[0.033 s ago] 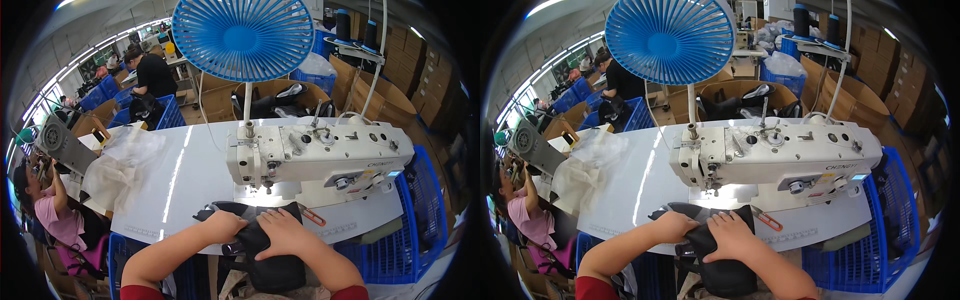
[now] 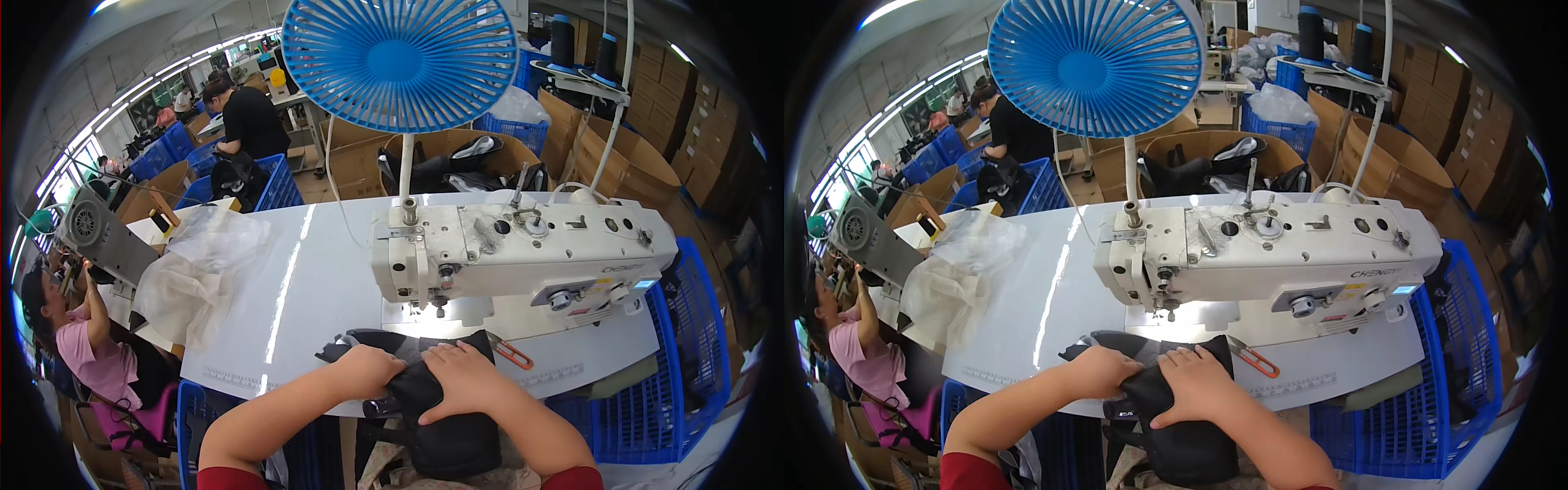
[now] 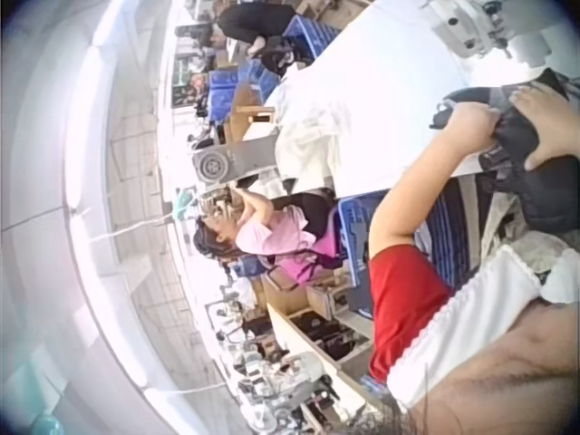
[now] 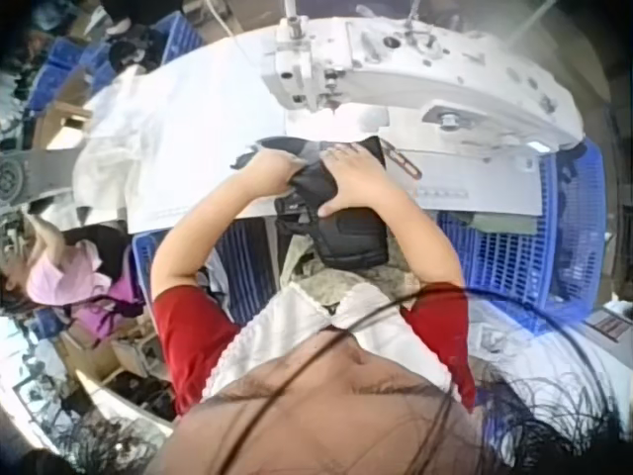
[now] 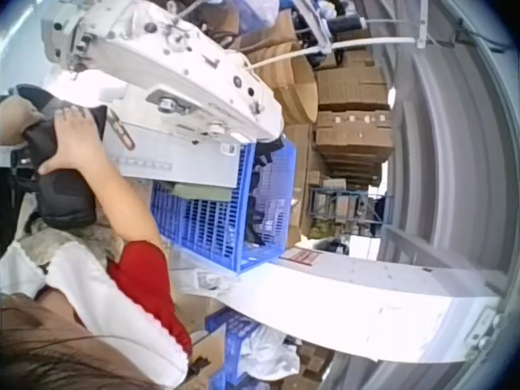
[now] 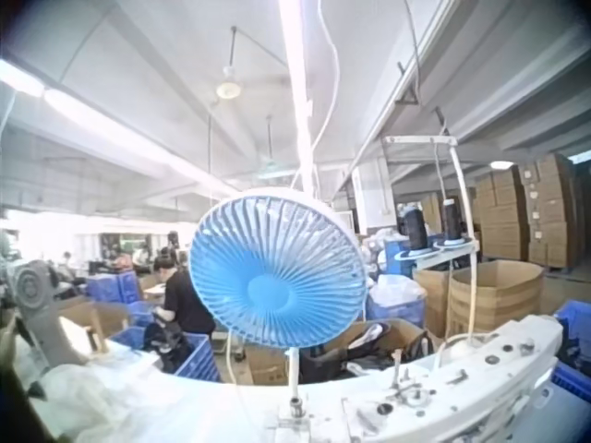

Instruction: The person stitches shoe uppers using a sewing machine, cuts threads with thread snips, and takes additional shoe parts from a plastic crate to sew.

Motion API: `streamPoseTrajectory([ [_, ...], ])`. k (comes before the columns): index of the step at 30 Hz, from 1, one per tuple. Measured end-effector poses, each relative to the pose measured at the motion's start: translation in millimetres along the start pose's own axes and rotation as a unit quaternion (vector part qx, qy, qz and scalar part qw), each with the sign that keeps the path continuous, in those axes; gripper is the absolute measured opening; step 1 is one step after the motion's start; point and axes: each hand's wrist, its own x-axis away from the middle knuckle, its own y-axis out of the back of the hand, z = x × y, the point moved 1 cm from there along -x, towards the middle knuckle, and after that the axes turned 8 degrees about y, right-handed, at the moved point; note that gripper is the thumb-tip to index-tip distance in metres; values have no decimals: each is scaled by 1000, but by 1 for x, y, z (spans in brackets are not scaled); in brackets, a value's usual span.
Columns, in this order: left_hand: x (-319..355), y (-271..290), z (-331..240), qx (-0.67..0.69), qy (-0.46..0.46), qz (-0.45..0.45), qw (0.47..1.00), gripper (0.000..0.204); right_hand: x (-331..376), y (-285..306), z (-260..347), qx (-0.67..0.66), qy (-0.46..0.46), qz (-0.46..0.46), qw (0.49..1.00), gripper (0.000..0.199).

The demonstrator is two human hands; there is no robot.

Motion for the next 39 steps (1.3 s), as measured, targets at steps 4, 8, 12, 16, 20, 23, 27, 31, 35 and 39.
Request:
streamPoseTrajectory([
  [4,-2,-4,1,17,-2,5,1000,46,-7,-5,-9,-67,-24,16,997,100],
  [8,-2,-11,5,42,-6,-27,999,37,-19,-4,-12,-70,-56,140,986,88],
  [12,0,-13,7,62,-28,-70,995,30,-19,-7,-11,-89,-68,139,984,95],
  [16,-1,-14,7,65,-23,-51,996,30,-12,-15,-7,2,-10,-51,999,92],
  [20,-3,-12,8,46,1,-28,999,44,-15,-13,-12,-65,-46,69,994,89],
  [23,-3,-8,8,56,9,-22,998,44,-20,-4,-14,-80,-52,104,990,85],
  [27,-2,-4,7,99,16,-7,995,34,-26,3,-12,-70,-41,115,990,80],
  [31,-3,-4,9,109,18,-5,994,35,-28,4,-13,-80,-51,138,986,80],
  [35,-3,-10,11,117,17,-4,993,41,-25,0,-11,-83,-48,105,990,78],
  [39,-1,-8,30,191,-78,-12,979,51,-23,-4,-11,-84,-44,85,992,77],
])
